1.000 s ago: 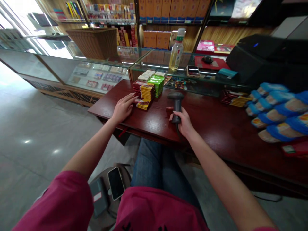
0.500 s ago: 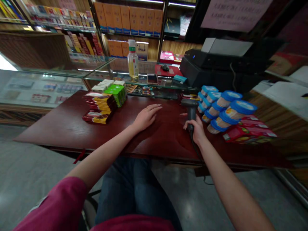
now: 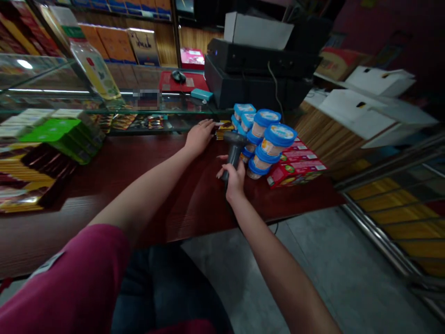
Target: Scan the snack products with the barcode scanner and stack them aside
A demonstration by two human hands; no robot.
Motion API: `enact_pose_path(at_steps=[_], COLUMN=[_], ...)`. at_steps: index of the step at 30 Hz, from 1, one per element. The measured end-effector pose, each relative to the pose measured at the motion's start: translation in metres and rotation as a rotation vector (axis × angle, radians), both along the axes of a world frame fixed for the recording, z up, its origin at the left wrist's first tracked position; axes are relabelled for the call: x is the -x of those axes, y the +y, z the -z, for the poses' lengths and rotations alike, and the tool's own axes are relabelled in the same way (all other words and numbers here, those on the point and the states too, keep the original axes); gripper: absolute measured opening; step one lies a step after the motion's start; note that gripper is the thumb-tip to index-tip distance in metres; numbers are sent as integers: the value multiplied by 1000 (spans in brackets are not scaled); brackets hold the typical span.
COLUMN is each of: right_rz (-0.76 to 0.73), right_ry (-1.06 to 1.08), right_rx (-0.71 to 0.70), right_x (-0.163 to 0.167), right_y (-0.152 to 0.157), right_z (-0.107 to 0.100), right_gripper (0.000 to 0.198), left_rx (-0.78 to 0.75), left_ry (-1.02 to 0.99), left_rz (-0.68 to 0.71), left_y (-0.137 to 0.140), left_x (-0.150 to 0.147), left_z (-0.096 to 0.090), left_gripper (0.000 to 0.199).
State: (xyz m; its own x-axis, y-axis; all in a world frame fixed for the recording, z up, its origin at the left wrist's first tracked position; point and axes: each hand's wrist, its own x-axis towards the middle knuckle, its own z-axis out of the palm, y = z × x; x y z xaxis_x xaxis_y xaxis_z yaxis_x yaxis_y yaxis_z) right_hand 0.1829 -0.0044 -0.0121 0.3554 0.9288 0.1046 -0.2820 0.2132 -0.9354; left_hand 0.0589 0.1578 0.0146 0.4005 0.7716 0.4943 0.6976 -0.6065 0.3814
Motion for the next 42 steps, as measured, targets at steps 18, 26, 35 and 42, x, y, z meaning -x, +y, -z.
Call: enact_pose_path(at_steps=[18,26,35,42], right_rz=[-544,-548,-452,-639], right_ry=[-56,-126,-70,94], right_rx=[38,47,28,66], right_x=[10,12,10,72], right_y=[-27,-30,-35,-53], right_z=[-21,-19,-22,-26], right_gripper=[29,36,28,24], left_rx=[626,603,617,138], left_ry=[-1195,-1145,-1138,-703], left_rz=[-204,-68,-93,-318], left_y=[-89,-88,-124,-230], left_x=[107,113,143,261], left_z=[16,29,23,-22], left_gripper=[23,30,30,28])
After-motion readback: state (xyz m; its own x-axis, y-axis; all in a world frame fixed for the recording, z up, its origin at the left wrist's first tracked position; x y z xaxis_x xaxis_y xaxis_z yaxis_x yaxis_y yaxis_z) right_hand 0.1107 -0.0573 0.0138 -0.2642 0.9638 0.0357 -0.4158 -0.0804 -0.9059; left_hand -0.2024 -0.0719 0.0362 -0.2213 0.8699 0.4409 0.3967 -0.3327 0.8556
